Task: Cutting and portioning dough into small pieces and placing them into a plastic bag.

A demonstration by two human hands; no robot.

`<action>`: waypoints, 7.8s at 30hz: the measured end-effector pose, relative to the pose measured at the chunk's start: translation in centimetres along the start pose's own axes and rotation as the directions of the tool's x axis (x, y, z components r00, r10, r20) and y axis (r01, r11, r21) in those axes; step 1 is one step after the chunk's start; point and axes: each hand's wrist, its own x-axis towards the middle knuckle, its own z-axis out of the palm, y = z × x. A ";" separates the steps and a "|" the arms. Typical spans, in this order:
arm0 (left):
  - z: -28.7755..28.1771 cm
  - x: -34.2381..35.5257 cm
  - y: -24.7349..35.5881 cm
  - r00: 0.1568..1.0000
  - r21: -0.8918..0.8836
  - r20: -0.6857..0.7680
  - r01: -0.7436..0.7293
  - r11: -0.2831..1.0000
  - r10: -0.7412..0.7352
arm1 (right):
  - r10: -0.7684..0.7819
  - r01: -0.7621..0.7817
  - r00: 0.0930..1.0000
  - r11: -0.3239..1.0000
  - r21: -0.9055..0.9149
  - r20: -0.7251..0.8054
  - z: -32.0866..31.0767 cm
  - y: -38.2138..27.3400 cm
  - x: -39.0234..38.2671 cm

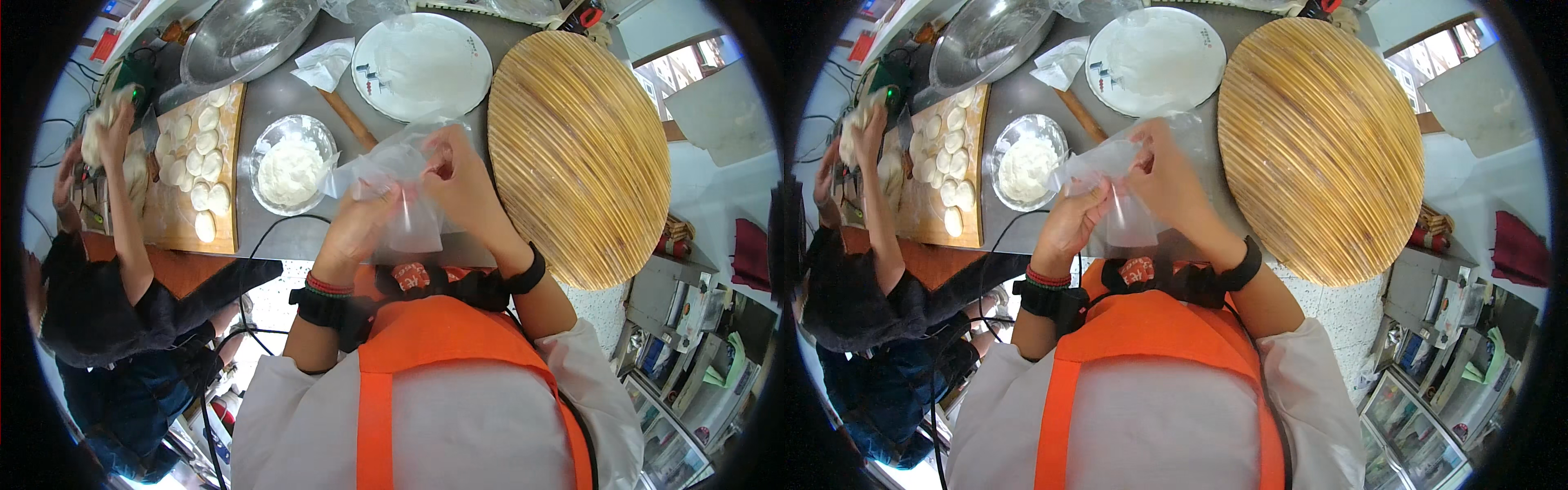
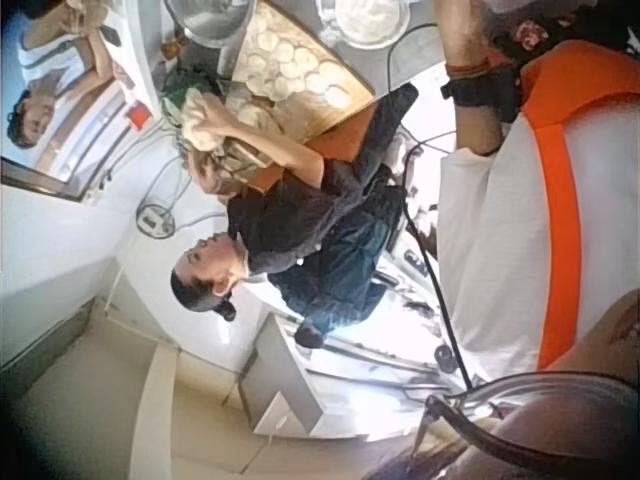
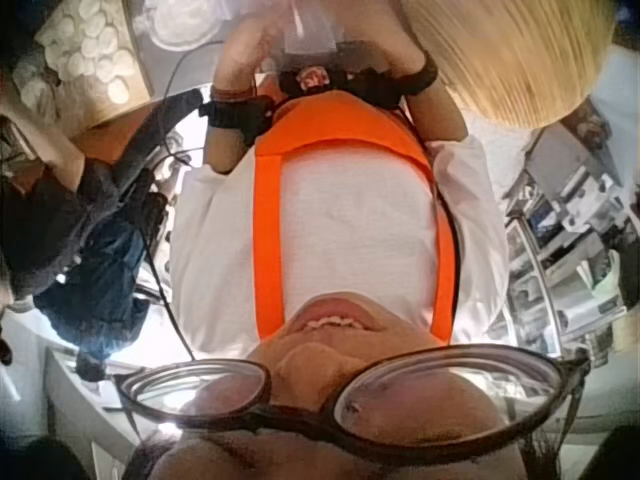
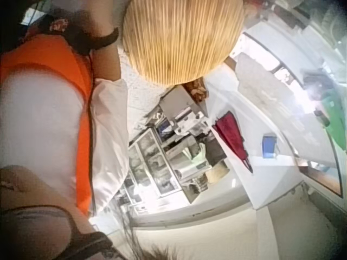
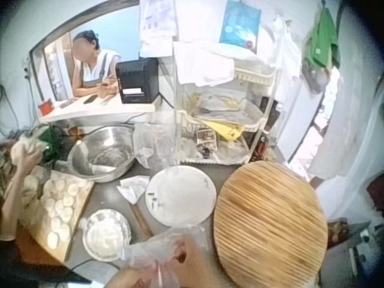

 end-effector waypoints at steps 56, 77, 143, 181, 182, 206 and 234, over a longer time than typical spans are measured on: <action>7.1 -6.1 13.2 0.897 0.880 0.436 -0.443 0.171 0.077 | -0.416 0.664 0.591 0.737 -0.124 0.691 -6.0 -9.0 3.3; 9.8 -2.2 -0.1 0.820 0.516 -0.056 -0.464 0.720 0.569 | -0.817 0.627 0.576 0.438 -0.644 0.006 -1.8 -6.2 -1.5; 5.5 -4.8 5.8 0.892 0.836 -0.010 -0.241 0.493 0.452 | -0.136 0.136 0.990 0.991 0.004 0.019 0.4 -7.2 -3.4; 5.4 -3.5 2.6 0.943 0.635 -0.054 -0.221 0.740 0.328 | -0.032 0.052 0.985 0.992 -0.113 0.169 -1.1 -5.2 -3.2; 5.2 -3.5 2.4 0.941 0.639 -0.050 -0.228 0.735 0.335 | 0.036 -0.019 0.985 0.995 -0.098 0.172 -1.5 -4.9 -3.1; -2.9 -8.8 -0.9 0.638 0.979 0.162 -0.201 -0.041 0.753 | -0.172 0.234 0.738 0.972 -0.008 0.653 2.9 -3.0 2.7; -13.3 -15.0 17.5 0.868 0.791 -0.204 -0.126 0.598 0.453 | 0.244 0.152 0.928 0.445 -0.883 0.283 15.6 5.1 6.1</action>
